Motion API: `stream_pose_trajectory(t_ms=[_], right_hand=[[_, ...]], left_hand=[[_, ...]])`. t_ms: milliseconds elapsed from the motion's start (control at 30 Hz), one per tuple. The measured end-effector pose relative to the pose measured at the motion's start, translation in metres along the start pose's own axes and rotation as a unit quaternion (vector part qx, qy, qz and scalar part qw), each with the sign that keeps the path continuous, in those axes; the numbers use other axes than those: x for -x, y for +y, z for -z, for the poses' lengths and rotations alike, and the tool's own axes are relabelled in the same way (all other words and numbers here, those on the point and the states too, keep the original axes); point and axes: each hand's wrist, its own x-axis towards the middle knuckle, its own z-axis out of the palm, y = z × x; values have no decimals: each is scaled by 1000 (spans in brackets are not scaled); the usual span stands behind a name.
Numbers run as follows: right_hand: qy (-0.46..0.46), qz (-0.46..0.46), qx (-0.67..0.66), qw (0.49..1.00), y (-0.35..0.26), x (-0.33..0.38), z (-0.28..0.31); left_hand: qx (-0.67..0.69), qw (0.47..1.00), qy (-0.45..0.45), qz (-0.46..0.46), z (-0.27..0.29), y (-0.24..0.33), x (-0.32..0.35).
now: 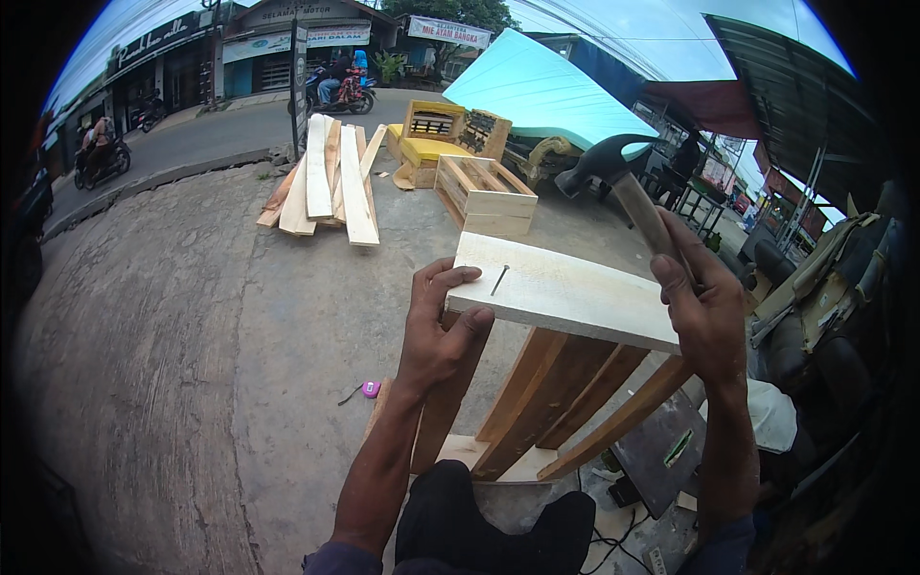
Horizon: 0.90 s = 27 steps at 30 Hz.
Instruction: The person assembles a wooden frame by placing a white board onto a slatted wooden structure and securing it with nails using a hammer. The person repeatedly positions the board, hammers nails, and adjusts the frame while sitting on the floor.
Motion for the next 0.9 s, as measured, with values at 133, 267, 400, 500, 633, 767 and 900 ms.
stream_pose_trajectory(t_ms=[133,267,400,500,633,767,900], right_hand=[[10,68,17,998,7,9,-16],[-66,65,62,994,-3,8,-3],[57,6,-53,997,7,5,-16],[-159,100,119,975,5,20,-24],[33,-25,-87,995,0,1,-1],[-165,153,211,951,10,22,-18],[-56,29,26,998,-4,6,-4]], left_hand=[[-25,1000,1,-13,-4,-9,0],[-30,999,2,-33,4,-9,-1],[-9,1000,4,-11,-3,-9,3],[-28,999,2,-32,-3,-9,-2],[12,1000,10,-2,-7,6,3],[22,1000,14,3,-6,2,-3],[-4,1000,2,0,-6,-2,3]])
